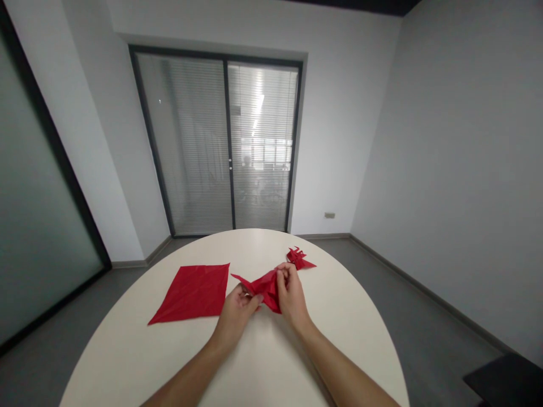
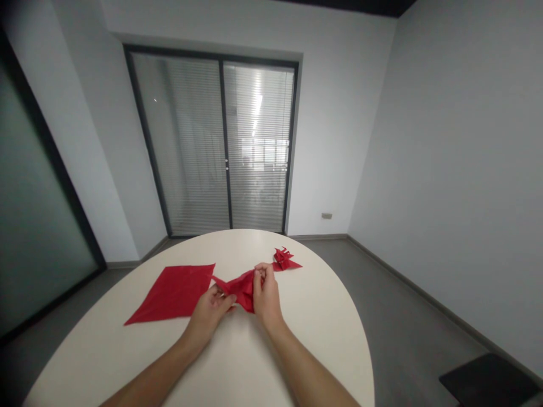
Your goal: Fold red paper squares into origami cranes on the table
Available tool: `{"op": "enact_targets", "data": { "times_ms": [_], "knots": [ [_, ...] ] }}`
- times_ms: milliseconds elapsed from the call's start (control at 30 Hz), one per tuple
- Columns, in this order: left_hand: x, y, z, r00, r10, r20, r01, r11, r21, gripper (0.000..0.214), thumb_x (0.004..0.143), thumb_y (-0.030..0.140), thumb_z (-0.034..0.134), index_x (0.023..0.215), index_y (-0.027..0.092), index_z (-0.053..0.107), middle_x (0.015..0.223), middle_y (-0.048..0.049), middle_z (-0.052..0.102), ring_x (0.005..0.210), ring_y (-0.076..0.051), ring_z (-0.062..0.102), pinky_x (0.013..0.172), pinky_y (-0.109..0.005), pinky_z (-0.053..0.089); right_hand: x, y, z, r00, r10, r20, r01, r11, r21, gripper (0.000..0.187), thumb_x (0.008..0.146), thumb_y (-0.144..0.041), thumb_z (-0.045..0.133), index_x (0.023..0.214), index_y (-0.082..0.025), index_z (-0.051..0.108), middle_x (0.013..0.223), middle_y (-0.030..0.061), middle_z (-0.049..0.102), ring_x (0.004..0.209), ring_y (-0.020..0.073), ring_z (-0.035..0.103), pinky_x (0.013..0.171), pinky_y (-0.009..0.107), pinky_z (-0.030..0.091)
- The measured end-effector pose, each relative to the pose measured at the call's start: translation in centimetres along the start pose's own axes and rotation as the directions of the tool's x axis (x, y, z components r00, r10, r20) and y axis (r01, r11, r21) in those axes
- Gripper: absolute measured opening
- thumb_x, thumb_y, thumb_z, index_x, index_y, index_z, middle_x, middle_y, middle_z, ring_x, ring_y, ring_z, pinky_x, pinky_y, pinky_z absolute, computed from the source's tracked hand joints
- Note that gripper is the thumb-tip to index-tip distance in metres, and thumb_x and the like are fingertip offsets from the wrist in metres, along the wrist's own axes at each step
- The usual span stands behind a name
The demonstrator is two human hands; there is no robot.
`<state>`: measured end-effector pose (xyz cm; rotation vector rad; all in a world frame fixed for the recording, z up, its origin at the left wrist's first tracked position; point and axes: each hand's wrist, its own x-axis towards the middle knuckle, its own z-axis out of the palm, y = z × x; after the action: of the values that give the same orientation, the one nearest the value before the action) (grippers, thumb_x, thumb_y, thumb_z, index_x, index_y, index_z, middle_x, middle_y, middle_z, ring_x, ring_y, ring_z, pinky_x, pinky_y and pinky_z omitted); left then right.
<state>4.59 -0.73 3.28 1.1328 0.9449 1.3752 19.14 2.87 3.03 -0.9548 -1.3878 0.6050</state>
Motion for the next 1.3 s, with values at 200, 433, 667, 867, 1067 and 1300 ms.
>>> {"op": "enact_targets", "data": {
  "times_ms": [200,433,667,867,1067,1300],
  "knots": [
    [-0.2,-0.1,0.1,0.997,0.074,0.0,-0.073,0.995,0.074,0.031,0.065,0.037,0.082,0.079,0.016,0.063,0.076,-0.0033,0.068,0.073,-0.018,0.065,0.063,-0.026,0.052,0.2,0.1,0.3,0.996,-0.021,-0.085,0.034,0.987,0.157,0.012,0.091,-0.03,0.049,0.096,-0.025,0.039,0.084,0.0012,0.055,0.073,0.0173,0.054,0.065,0.029,0.045],
    [-0.5,1.0,-0.1,0.999,0.003,-0.044,-0.001,1.0,0.027,0.042,0.064,0.044,0.082,0.09,0.017,0.063,0.09,-0.0058,0.071,0.079,-0.02,0.068,0.059,-0.026,0.055,0.1,-0.5,0.2,0.99,-0.036,-0.137,0.066,0.972,0.226,0.018,0.087,-0.028,0.054,0.093,-0.026,0.038,0.09,0.003,0.058,0.078,0.0184,0.056,0.068,0.031,0.047],
    [-0.5,0.8,-0.2,0.994,-0.066,-0.083,0.065,0.998,-0.015,0.042,0.062,0.048,0.083,0.078,0.017,0.059,0.079,-0.0009,0.066,0.069,-0.016,0.062,0.055,-0.025,0.053,0.2,-0.2,0.1,0.987,-0.034,-0.16,0.063,0.981,0.183,0.021,0.083,-0.026,0.057,0.096,-0.025,0.04,0.09,0.0031,0.057,0.081,0.0194,0.057,0.069,0.032,0.048],
    [-0.6,0.9,-0.5,0.993,-0.115,0.025,0.117,0.987,-0.108,0.042,0.067,0.043,0.082,0.093,0.018,0.06,0.076,0.0007,0.064,0.06,-0.011,0.058,0.042,-0.016,0.034,0.2,-0.8,-0.1,0.989,0.031,-0.146,0.006,0.97,0.244,0.015,0.085,-0.025,0.053,0.095,-0.026,0.041,0.085,0.0015,0.056,0.072,0.0178,0.055,0.061,0.03,0.046],
    [-0.4,0.6,-1.0,0.984,-0.122,0.126,0.145,0.969,-0.198,0.037,0.07,0.042,0.081,0.092,0.018,0.063,0.074,0.0023,0.061,0.057,-0.008,0.051,0.044,-0.016,0.029,0.0,-0.5,0.0,0.99,0.063,-0.125,-0.013,0.93,0.368,0.021,0.088,-0.037,0.056,0.097,-0.025,0.041,0.081,-0.0009,0.055,0.061,0.0149,0.05,0.055,0.027,0.042],
    [-0.7,1.0,-0.7,0.978,-0.051,0.204,0.108,0.953,-0.281,0.035,0.076,0.044,0.077,0.096,0.018,0.064,0.091,-0.0061,0.069,0.08,-0.018,0.063,0.069,-0.027,0.046,0.3,-0.1,-0.1,0.995,0.051,-0.084,-0.024,0.957,0.29,0.03,0.088,-0.045,0.054,0.106,-0.023,0.048,0.081,0.0013,0.058,0.065,0.0178,0.056,0.059,0.03,0.046]
  ]
}}
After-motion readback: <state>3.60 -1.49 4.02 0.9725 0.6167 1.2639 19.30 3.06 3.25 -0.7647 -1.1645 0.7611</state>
